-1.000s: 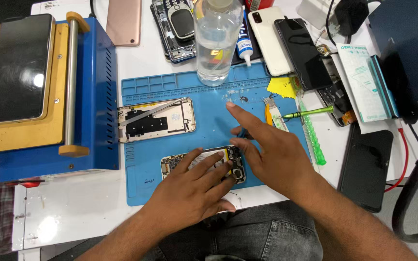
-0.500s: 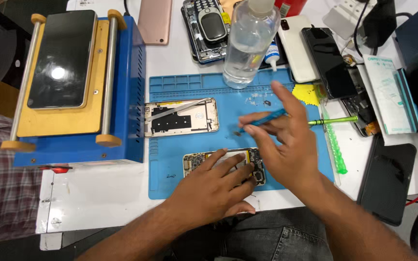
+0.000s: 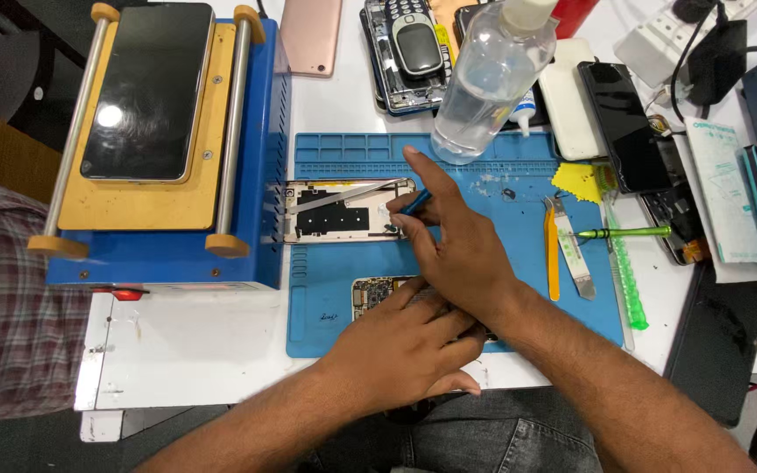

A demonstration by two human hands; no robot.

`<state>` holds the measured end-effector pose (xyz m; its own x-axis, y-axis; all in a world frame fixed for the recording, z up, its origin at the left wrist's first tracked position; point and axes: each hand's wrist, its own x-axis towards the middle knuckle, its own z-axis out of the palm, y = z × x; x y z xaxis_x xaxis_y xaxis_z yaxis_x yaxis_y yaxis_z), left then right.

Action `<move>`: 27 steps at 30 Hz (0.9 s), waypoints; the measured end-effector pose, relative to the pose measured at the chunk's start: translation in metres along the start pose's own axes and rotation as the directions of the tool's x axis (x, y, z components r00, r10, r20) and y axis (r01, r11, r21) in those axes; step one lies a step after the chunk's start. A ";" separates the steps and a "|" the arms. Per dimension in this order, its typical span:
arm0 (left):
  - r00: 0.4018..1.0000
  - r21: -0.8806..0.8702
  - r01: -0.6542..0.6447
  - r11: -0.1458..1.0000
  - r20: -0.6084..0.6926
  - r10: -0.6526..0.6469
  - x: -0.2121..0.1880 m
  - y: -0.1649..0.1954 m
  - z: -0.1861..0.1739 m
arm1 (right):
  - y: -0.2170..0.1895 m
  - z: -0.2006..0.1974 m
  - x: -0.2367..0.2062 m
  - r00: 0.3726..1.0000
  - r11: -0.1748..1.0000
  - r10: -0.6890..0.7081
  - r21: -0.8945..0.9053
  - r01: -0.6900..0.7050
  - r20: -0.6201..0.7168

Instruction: The person repairs a smartphone at a workbench, using a blue screwdriver to unscrew and pry components from an opened phone lying on a blue repair mat. They handle small screws and internal parts, occasionally repositioning the phone body and a second disassembled phone frame on the mat.

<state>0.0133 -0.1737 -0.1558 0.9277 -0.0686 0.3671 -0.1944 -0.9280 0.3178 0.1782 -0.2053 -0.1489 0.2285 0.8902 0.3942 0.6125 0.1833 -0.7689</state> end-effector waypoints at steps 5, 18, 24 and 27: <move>1.000 0.025 0.010 1.000 -0.027 -0.009 0.002 0.001 0.000 | 0.003 -0.003 -0.003 1.000 0.999 0.009 0.041 -0.008 -0.025; 0.989 -0.094 0.147 0.985 -0.023 -0.149 0.005 0.001 -0.005 | 0.002 -0.051 -0.121 0.803 0.826 0.484 0.486 -0.287 -0.348; 0.946 -0.236 0.323 0.917 0.085 -0.311 0.008 0.008 -0.007 | 0.010 -0.040 -0.138 0.846 0.821 0.438 0.519 -0.239 -0.305; 0.939 -0.241 0.340 0.909 0.036 -0.342 0.009 0.014 -0.003 | 0.009 -0.037 -0.137 0.851 0.827 0.435 0.504 -0.248 -0.294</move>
<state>0.0180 -0.1863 -0.1453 0.9491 0.2395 0.2044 0.0621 -0.7788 0.6241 0.1805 -0.3410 -0.1916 0.6829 0.7151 0.1492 0.0686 0.1406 -0.9877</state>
